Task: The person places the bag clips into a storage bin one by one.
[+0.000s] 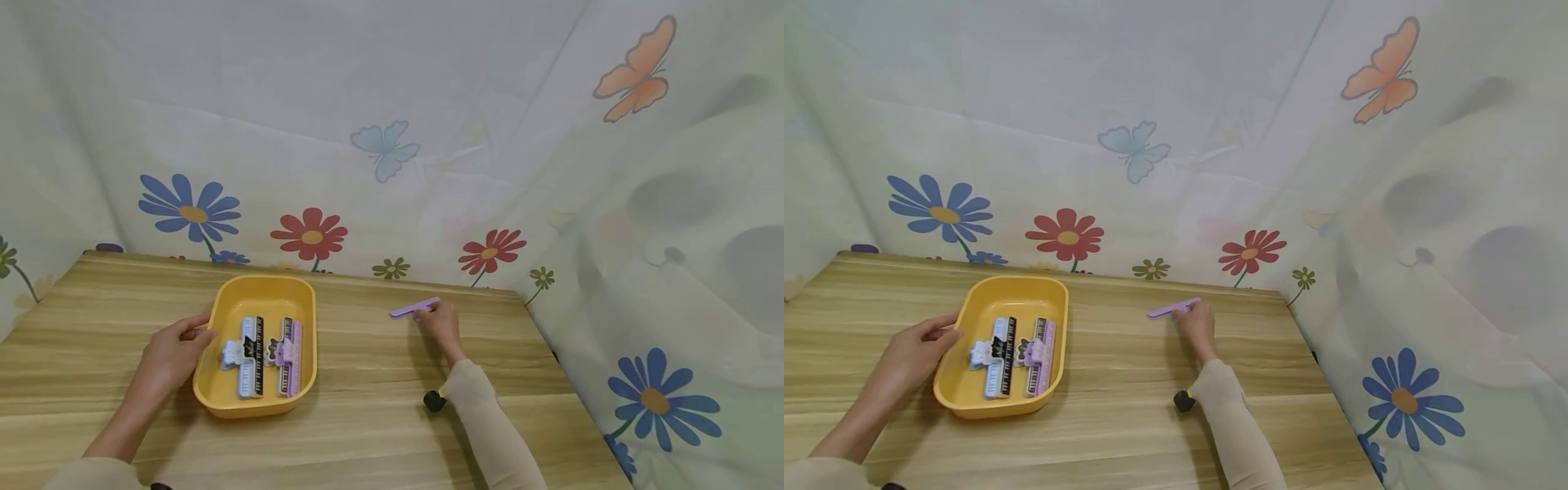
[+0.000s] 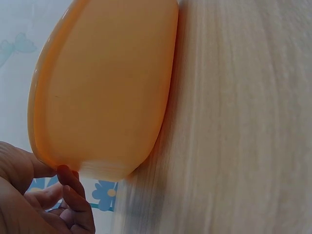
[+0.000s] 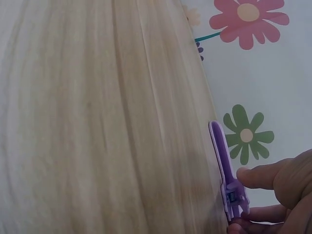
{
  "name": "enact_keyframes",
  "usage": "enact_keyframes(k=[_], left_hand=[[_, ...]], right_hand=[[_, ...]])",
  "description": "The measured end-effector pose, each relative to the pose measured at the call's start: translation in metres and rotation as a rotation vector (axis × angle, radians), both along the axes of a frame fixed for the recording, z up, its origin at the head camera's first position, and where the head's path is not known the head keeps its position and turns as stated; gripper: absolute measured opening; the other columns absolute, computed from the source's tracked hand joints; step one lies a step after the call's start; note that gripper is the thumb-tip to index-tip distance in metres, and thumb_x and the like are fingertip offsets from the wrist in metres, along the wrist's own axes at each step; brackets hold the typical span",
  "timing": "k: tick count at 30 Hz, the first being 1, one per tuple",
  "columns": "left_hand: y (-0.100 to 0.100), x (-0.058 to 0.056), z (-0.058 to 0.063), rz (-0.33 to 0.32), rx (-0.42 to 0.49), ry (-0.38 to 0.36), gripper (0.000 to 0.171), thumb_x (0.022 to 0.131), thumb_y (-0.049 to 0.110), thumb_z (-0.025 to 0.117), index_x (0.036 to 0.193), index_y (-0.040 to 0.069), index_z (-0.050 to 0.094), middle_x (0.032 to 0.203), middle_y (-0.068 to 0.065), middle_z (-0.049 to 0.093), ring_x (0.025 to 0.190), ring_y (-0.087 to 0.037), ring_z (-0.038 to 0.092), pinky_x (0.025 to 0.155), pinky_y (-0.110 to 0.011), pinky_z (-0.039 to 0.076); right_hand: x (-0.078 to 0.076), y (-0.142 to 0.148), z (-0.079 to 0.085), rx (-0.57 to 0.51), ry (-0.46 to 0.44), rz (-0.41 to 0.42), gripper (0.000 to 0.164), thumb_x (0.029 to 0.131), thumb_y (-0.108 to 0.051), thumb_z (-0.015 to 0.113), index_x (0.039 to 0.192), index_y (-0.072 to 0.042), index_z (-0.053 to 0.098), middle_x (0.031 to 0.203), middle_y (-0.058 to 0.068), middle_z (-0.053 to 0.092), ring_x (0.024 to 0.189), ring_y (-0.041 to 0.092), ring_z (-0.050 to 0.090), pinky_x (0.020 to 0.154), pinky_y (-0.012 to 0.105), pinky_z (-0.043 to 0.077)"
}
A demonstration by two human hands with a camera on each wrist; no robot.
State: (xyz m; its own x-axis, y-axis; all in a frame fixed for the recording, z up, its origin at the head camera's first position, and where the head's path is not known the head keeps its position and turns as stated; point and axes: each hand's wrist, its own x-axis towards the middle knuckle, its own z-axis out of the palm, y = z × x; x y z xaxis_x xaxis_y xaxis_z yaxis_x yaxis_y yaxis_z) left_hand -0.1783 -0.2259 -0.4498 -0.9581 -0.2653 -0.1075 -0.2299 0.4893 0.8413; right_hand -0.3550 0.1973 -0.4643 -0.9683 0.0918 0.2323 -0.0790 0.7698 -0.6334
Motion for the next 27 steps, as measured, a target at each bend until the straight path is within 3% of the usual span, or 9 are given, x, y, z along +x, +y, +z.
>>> enact_keyframes(k=[7,14,27], left_hand=[[0.0008,-0.0003,0.0011,0.003,-0.001,0.001,0.062,0.096,0.042,0.044,0.142,0.002,0.036,0.12,-0.025,0.049,0.098,-0.034,0.051,0.069,-0.032,0.046],[0.001,0.0004,0.0014,0.003,-0.006,-0.003,0.061,0.096,0.042,0.044,0.142,0.001,0.036,0.121,-0.026,0.05,0.099,-0.034,0.05,0.07,-0.034,0.045],[0.0009,0.0,0.0012,0.005,0.001,-0.01,0.061,0.096,0.042,0.044,0.142,0.002,0.036,0.121,-0.025,0.049,0.099,-0.034,0.05,0.07,-0.033,0.045]], right_hand=[[-0.0024,-0.0009,-0.0028,0.028,-0.004,-0.009,0.022,0.072,-0.017,0.079,0.071,0.001,0.066,0.064,0.003,0.057,0.058,0.017,0.045,0.052,0.029,0.037],[-0.0035,-0.0022,-0.0027,0.03,-0.033,-0.01,0.023,0.072,-0.017,0.079,0.077,0.003,0.067,0.07,0.006,0.059,0.062,0.018,0.048,0.054,0.029,0.039],[-0.001,-0.0017,-0.0025,0.019,-0.049,0.005,0.022,0.072,-0.014,0.077,0.064,-0.001,0.062,0.057,-0.001,0.047,0.052,0.014,0.039,0.044,0.026,0.03]])
